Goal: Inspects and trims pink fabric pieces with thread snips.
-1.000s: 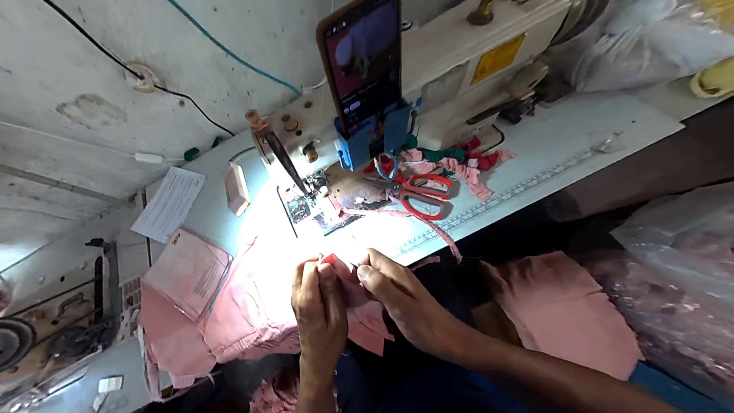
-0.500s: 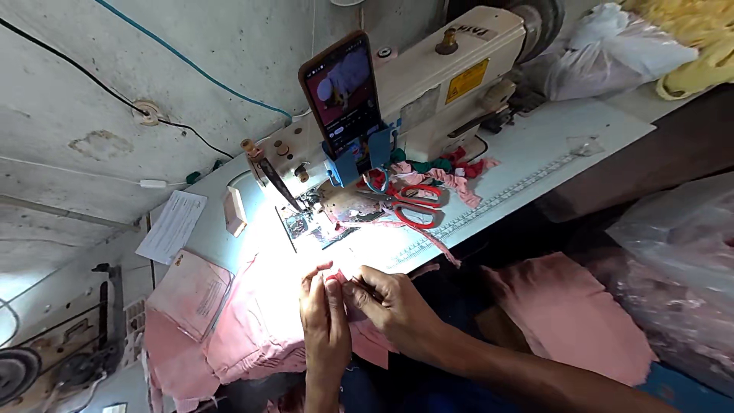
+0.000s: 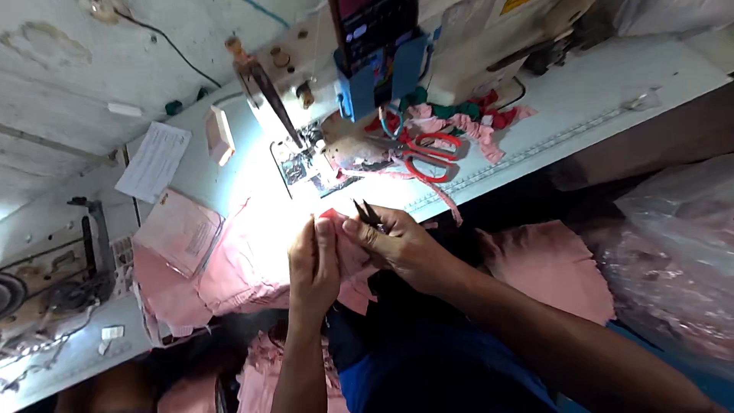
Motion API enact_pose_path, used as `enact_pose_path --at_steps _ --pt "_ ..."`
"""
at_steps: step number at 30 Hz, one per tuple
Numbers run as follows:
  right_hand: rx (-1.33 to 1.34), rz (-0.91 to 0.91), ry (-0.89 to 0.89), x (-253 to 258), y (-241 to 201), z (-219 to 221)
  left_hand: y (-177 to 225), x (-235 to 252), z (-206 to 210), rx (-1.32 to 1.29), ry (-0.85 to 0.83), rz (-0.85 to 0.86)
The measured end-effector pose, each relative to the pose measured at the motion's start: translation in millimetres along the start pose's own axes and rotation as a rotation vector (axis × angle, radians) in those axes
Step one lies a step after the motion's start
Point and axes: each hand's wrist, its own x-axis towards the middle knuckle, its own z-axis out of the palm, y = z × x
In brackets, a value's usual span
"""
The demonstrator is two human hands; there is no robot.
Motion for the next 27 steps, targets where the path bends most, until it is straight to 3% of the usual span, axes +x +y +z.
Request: enact_pose_path --at_steps 4,7,10,13,27 --pt "-0.3 -0.085 0.18 -12 -5 0 0 1 4 0.117 0.052 -0.02" --pt "-0.232 -0.115 0.084 -24 -17 -2 0 4 3 0.15 0.057 0.029" --pt "-0.094 0.068 -0.087 -25 -29 -2 -1 4 4 0.151 0.052 0.074" --pt "-0.061 0.202 -0.108 -20 -32 -3 -2 4 5 0.174 0.044 0.11" --pt "-0.046 0.341 -0.13 -18 -39 -7 -2 3 7 0.294 0.037 0.174"
